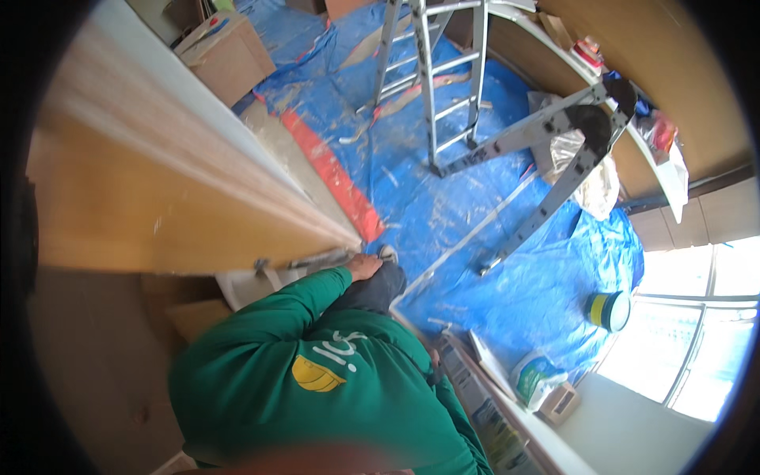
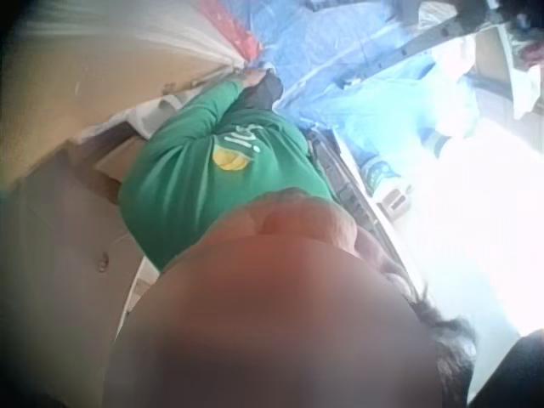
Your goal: The person walks through a room under renovation, picks up a caulking gun, and climbs a ladder to apply adhesive to a wall. They then use a drill on a wooden cabinet frame before descending and retrieving cash from a bag.
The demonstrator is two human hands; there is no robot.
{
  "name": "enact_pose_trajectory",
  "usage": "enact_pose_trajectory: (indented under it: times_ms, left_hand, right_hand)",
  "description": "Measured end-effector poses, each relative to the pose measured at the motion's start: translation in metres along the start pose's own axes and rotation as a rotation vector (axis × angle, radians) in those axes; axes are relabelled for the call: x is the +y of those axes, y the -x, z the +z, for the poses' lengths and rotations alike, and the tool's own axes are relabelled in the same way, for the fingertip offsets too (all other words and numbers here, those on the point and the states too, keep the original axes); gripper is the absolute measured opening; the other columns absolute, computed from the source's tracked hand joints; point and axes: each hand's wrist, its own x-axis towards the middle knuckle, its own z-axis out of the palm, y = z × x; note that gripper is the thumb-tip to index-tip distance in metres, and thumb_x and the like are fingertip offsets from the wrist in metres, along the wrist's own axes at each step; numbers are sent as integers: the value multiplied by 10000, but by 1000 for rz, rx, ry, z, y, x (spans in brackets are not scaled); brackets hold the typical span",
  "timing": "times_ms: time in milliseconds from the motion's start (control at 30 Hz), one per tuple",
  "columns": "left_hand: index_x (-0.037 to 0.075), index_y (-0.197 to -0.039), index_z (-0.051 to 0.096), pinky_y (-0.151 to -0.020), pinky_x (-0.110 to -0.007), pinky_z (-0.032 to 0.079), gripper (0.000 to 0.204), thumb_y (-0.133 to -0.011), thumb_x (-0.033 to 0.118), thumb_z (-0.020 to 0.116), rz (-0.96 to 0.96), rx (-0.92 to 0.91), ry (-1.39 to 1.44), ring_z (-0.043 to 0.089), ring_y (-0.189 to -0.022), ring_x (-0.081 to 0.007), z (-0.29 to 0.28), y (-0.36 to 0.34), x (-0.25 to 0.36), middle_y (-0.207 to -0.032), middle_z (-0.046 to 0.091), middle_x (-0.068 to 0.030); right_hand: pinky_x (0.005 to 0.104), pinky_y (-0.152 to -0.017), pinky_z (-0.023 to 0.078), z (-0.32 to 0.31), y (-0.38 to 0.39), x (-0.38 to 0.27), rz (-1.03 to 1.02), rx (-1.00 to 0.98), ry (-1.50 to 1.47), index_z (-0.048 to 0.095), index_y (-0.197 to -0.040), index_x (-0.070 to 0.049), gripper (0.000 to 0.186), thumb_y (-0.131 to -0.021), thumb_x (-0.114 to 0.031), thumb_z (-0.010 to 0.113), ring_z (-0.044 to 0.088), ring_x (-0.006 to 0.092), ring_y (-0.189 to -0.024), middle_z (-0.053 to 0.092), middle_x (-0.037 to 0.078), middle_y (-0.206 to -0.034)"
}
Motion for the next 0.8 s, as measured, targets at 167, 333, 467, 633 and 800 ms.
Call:
enact_pose_trajectory:
  times_ms: [167,333,467,633,800]
  left_hand:
    - [21,-1116,738,-870,-497,559,324,-937,238,578,-116,-195,310,722,-1014,-368,-49,-37,-28,-1079,744,-220]
    - [23,-1053,716,-690,-388,556,292,-944,257,580,-340,-150,970,698,-778,-224,-73,-55,-29,-910,728,-121]
    - [0,-936,710,-615,-384,528,256,-895,230,604,-432,19,1102,659,-658,-205,-70,-36,-38,-795,705,-104]
    - [21,-1196,714,-818,-367,569,344,-943,239,631,-293,-246,699,701,-935,-222,-34,3,-77,-1056,752,-124]
    - [22,-1160,719,-810,-377,565,322,-936,238,632,-520,-153,861,703,-922,-229,-26,12,-61,-1033,751,-129]
  right_hand:
    - [337,-691,572,-87,-50,-68,95,-5,-271,680,-1191,-15,264,-949,-116,648,688,210,-754,713,89,-904]
    - [330,-720,578,-202,-110,-276,119,9,-390,631,-1274,4,355,-954,-149,654,704,183,-875,715,84,-988]
    - [338,-832,569,-256,-109,-537,-249,-207,-372,630,-1327,4,402,-997,-225,606,677,180,-1025,682,92,-1118]
    - [393,-972,519,-303,-55,-806,-855,-740,-144,633,-1265,36,312,-996,-108,566,658,251,-1104,667,147,-1191]
    - [363,-752,547,-340,-24,-928,-1882,-715,149,686,-1245,-25,343,-942,-183,651,671,216,-893,645,87,-995]
